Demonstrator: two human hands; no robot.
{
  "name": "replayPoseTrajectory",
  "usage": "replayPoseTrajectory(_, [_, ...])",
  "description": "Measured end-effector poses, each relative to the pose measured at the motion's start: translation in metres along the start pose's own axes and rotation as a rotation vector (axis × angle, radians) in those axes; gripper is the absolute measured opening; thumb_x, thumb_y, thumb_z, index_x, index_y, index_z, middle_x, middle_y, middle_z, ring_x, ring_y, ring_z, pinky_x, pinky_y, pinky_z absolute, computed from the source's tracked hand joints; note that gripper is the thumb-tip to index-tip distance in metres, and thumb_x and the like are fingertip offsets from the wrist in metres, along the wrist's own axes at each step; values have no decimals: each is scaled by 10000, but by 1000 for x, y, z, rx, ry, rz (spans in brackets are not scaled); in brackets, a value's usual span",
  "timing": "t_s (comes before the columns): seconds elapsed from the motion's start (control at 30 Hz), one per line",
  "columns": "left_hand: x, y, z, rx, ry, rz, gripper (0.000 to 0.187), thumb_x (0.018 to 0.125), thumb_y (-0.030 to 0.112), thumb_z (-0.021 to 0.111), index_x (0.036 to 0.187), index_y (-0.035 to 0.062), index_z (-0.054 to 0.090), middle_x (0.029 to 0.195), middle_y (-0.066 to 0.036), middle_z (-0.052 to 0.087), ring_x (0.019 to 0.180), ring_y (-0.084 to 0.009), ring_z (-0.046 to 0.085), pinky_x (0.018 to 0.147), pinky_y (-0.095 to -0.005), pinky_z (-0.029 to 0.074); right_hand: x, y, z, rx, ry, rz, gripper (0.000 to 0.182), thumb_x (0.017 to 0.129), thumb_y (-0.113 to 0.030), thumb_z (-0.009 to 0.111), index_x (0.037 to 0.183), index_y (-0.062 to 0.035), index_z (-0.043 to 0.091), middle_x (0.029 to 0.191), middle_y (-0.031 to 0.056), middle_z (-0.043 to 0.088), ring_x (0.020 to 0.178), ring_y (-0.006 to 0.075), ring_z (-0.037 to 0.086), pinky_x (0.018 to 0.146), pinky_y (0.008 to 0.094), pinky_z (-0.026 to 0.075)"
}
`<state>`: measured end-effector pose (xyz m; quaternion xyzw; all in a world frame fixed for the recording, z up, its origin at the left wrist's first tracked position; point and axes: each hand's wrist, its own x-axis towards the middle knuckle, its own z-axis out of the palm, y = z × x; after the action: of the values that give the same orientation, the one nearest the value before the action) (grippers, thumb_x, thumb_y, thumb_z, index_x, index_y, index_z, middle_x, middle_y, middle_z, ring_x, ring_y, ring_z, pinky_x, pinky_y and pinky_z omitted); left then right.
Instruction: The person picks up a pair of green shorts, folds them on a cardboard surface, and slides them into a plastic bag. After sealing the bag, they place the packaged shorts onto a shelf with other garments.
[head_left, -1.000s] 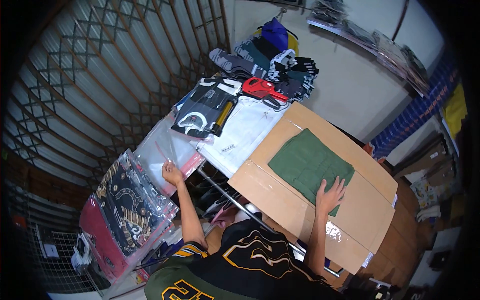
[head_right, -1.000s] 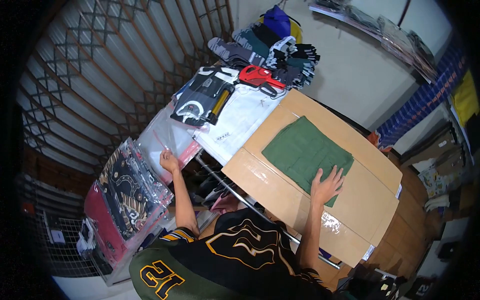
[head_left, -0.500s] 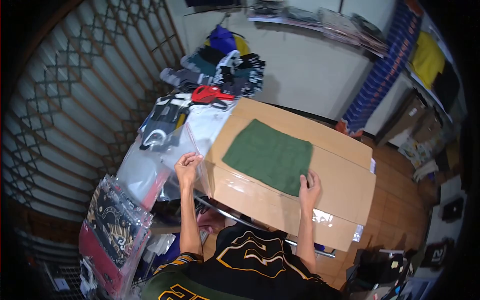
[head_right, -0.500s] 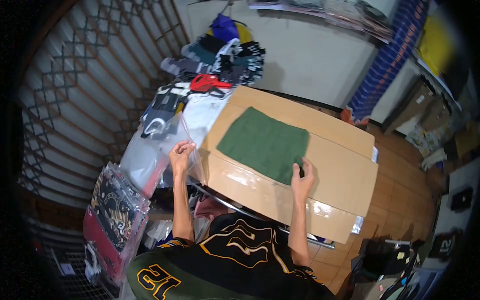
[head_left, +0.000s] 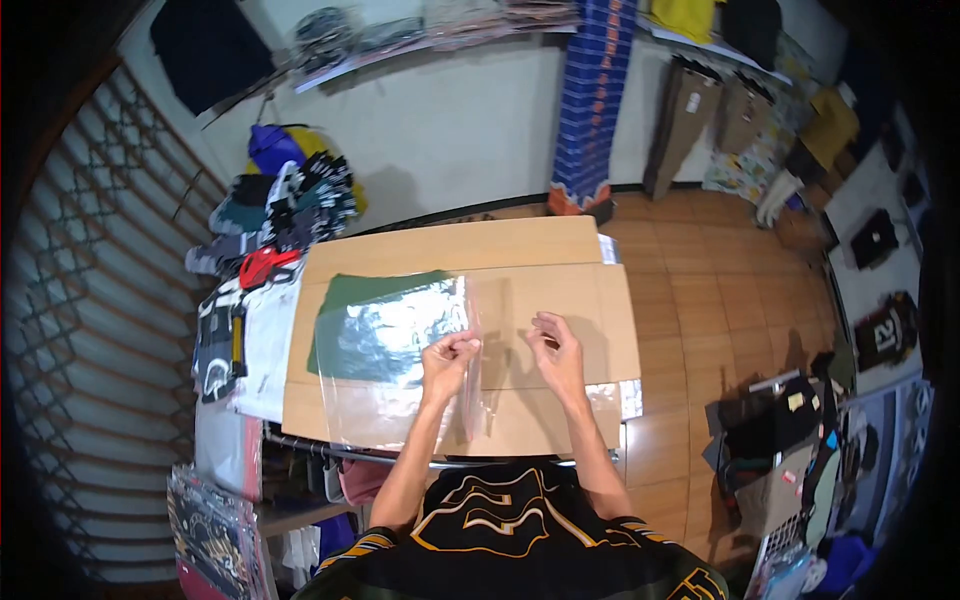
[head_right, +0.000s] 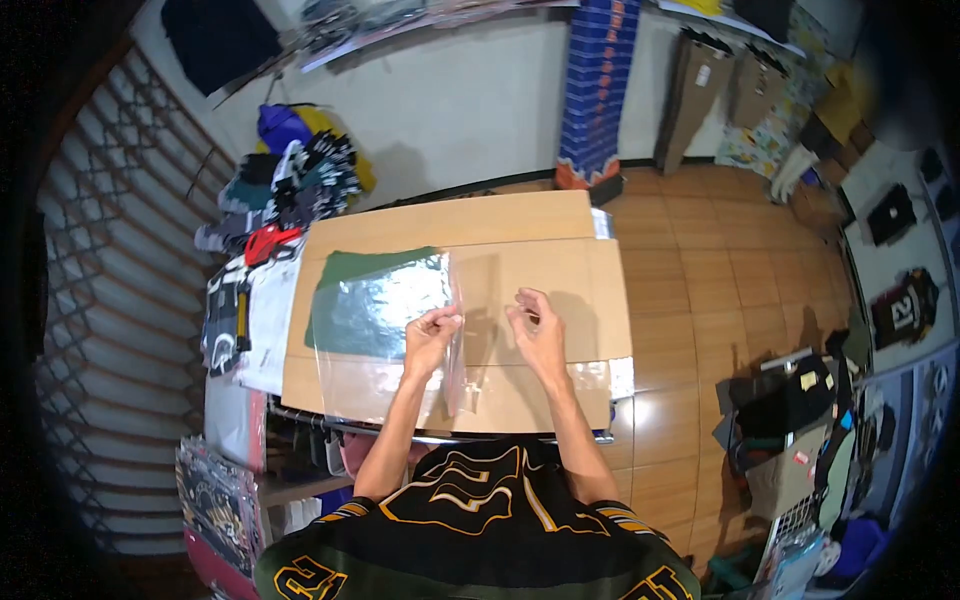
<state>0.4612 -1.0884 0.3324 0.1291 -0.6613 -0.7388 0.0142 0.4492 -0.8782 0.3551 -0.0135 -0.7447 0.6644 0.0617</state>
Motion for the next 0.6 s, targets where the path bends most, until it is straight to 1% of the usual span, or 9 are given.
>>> replayPoseTrajectory(0.03, [-2,-7,16,60,-29,6,251,884,39,750,1105,-70,697,826,0,659,709,-46,568,646,-204,487,3,-1,-10,-85,-9,-51,487,875,-178,735,1302,-10,573,1189,211,691,1041,299,688,910,405,534])
replayPoseTrajectory(0.1, [-9,-14,48,122,-78,11,229,896,39,729,1093,-74,701,842,-19,666,704,-59,579,645,-218,497,7,-10,-25,-135,2,-77,546,858,-187,752,1339,-25,549,1206,216,681,1034,310,688,902,410,535])
replayPoseTrajectory(0.17, [-16,-16,76,198,-118,216,195,901,51,701,1056,-65,720,871,-60,670,705,-92,606,651,-251,518,14,-11,-41,-194,-31,-133,703,800,-164,776,1434,-81,483,1251,222,653,1033,348,678,899,427,537])
replayPoseTrajectory(0.3, [-30,0,111,453,-245,263,184,876,66,702,1035,-15,748,850,-92,648,704,-133,628,657,-266,528,24,-8,-72,-265,-55,-121,726,785,-102,742,1456,-112,465,1244,209,654,1055,371,664,908,425,538])
replayPoseTrajectory(0.4, [-35,4,123,534,-342,258,175,896,57,704,1042,-34,736,859,-60,611,735,-91,585,662,-242,503,33,3,-97,-301,-114,-168,707,771,-42,699,1443,-125,494,1270,199,642,1081,386,650,920,413,538])
replayPoseTrajectory(0.47, [-34,7,128,516,-366,289,188,886,55,710,1052,-31,735,848,-62,604,728,-98,587,644,-249,504,38,11,-110,-358,-190,-134,552,797,-45,686,1341,-97,606,1239,187,658,1051,374,661,880,400,543])
replayPoseTrajectory(0.5, [-33,9,130,570,-415,283,186,881,52,712,1048,-26,739,843,-66,604,729,-104,592,643,-252,506,40,15,-114,-353,-185,-130,552,797,-45,686,1341,-97,606,1239,187,658,1051,374,661,880,400,543])
replayPoseTrajectory(0.57, [-35,12,133,627,-469,272,184,875,48,714,1043,-21,743,837,-71,604,730,-110,596,643,-255,508,40,18,-121,-383,-107,-122,326,822,-85,692,1145,-71,729,1129,174,700,967,354,687,824,397,545])
replayPoseTrajectory(0.6, [-36,14,135,657,-527,285,227,864,46,703,1084,-2,731,864,-96,621,730,-164,623,662,-285,530,39,16,-125,-379,-104,-118,326,822,-85,692,1145,-71,729,1129,174,700,967,354,687,824,397,545])
